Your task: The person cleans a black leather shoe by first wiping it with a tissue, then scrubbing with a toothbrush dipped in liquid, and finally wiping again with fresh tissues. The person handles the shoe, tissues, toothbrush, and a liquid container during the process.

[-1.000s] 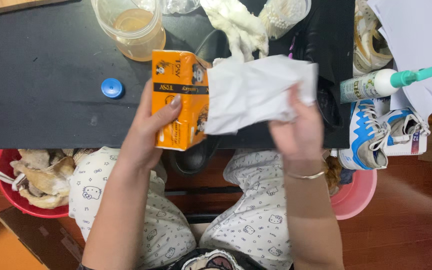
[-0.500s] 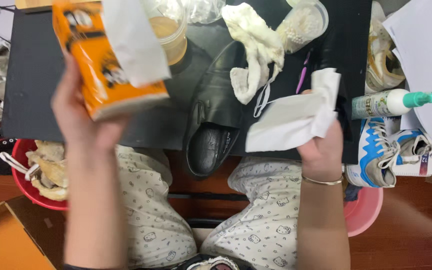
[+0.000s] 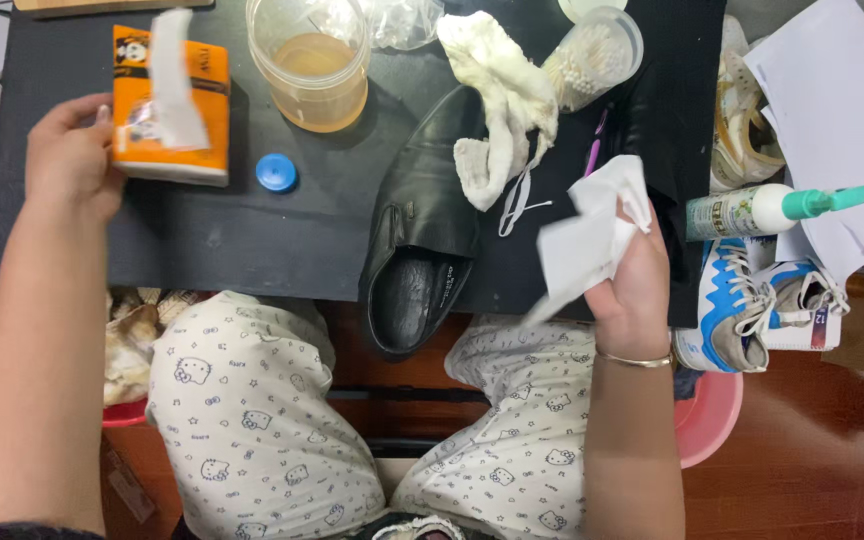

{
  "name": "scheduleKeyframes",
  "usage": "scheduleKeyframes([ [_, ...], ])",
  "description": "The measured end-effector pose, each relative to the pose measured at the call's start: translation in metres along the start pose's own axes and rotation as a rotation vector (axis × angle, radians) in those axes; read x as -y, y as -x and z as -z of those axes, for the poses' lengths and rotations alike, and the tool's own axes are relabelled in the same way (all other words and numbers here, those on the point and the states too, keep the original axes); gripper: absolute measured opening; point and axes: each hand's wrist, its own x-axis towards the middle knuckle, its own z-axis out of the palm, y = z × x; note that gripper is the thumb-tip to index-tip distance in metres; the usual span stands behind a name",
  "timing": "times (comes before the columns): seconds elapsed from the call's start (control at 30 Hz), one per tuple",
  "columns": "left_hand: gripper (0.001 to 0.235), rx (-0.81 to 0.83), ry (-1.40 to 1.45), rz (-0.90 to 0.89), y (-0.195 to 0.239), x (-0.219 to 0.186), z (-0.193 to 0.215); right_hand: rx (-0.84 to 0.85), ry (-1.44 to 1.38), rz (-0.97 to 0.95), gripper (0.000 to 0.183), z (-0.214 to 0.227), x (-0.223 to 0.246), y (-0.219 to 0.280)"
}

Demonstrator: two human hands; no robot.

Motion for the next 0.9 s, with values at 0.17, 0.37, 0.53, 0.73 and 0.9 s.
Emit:
scheduleKeyframes([
  [0.17,0.027,-0.128,-0.27,-0.482,0.02,-0.002,-0.009,0.075,0.386,0.058,0.04,-0.019,-0.002,-0.007],
  [0.37,0.032,-0.089,-0.429,-0.899,0.151,-0.068,-0.104,0.532,1.187,0.272,0.059,-0.048,-0.031,-0.029],
  [0.53,0.063,0.448,-0.823,-0.878,0.249,-0.083,-0.19,0.383,1.303,0.197,0.04,-0.031,-0.051,-0.056],
  [0.73,0.08,0.479,-1.112,-0.822,0.266,-0.038,-0.239,0.138,1.376,0.283,0.053,-0.006,-0.055,-0.074],
  [0.9,0.064,0.333,-1.291,-0.836,0.249,-0.015,-0.227,0.417,1.21,0.214,0.094,-0.003,-0.038,-0.061],
])
